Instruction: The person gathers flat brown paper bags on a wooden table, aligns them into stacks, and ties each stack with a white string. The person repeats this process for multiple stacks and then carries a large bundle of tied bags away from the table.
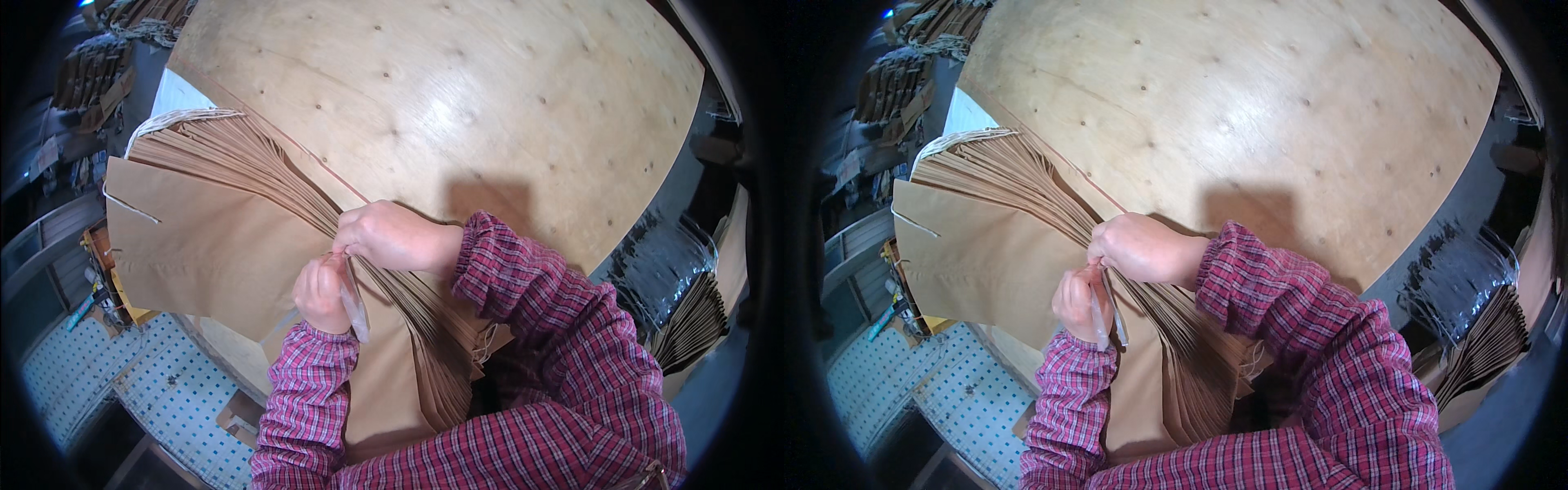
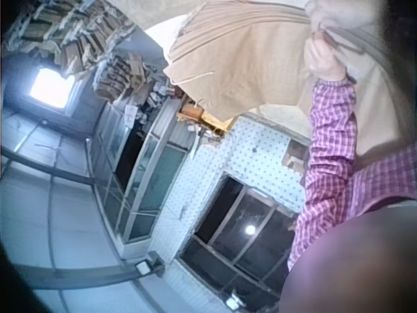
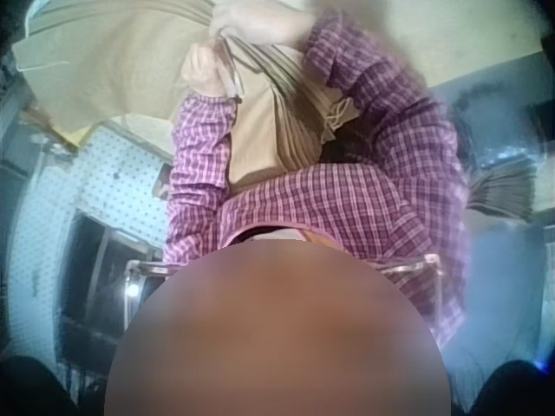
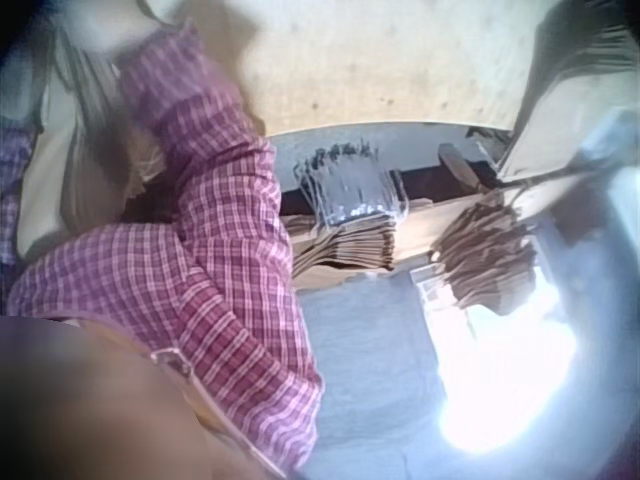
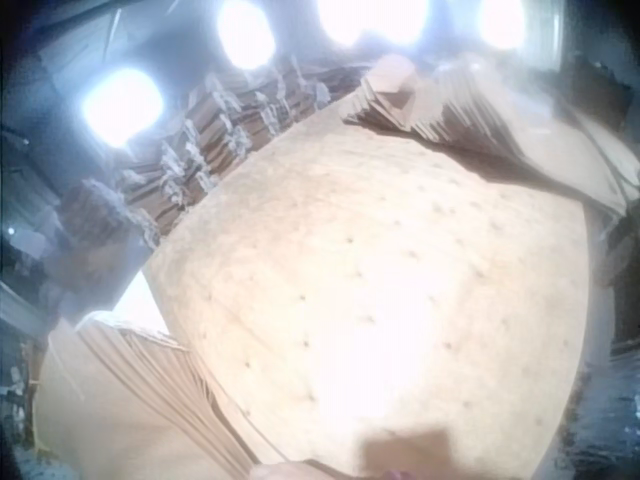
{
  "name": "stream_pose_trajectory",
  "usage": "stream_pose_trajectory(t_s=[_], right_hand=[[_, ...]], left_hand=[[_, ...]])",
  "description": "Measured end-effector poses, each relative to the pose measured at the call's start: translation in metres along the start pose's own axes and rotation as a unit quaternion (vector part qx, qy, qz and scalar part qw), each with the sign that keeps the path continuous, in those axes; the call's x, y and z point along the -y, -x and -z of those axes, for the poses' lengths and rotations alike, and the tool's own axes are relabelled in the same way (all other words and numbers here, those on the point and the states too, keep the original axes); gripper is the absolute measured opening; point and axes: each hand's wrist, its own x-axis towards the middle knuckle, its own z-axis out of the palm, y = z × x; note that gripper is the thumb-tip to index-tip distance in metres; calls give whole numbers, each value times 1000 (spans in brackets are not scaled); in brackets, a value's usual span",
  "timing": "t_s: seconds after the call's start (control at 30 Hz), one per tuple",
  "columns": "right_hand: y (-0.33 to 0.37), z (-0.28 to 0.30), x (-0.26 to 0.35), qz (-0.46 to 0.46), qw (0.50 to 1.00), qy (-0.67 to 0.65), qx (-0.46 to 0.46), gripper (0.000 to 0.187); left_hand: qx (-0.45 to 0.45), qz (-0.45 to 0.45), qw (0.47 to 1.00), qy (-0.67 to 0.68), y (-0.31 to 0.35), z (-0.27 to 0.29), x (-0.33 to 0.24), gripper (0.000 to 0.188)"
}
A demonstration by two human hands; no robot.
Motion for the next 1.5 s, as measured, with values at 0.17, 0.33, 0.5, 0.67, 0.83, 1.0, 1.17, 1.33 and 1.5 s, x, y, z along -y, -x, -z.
stream_pose_trajectory(t_s=[0.17,0.33,0.5,0.67,0.83,1.0,1.17,1.33,1.5], right_hand=[[-3,1,2,22,1000,20,11,10],[6,-6,3,72,989,132,-11,16],[16,-18,-4,115,963,217,-109,22],[20,-24,-10,72,968,213,-110,24],[22,-23,-12,-50,989,84,-113,22],[19,-32,-6,-263,952,-157,24,57],[8,-42,19,-350,897,-270,3,55],[5,-48,42,-368,914,-172,-2,51],[17,-74,60,-404,908,-99,-44,39]], left_hand=[[-7,23,999,42,1,0,0,18],[-23,6,997,69,-2,0,1,18],[41,-45,998,-17,8,22,-2,18],[147,-88,984,-46,27,42,-2,19],[250,-14,968,-18,54,48,13,34],[215,340,903,154,135,103,51,57],[340,570,706,247,236,175,81,86],[208,579,686,389,301,201,42,101],[143,489,768,387,328,209,28,82]])
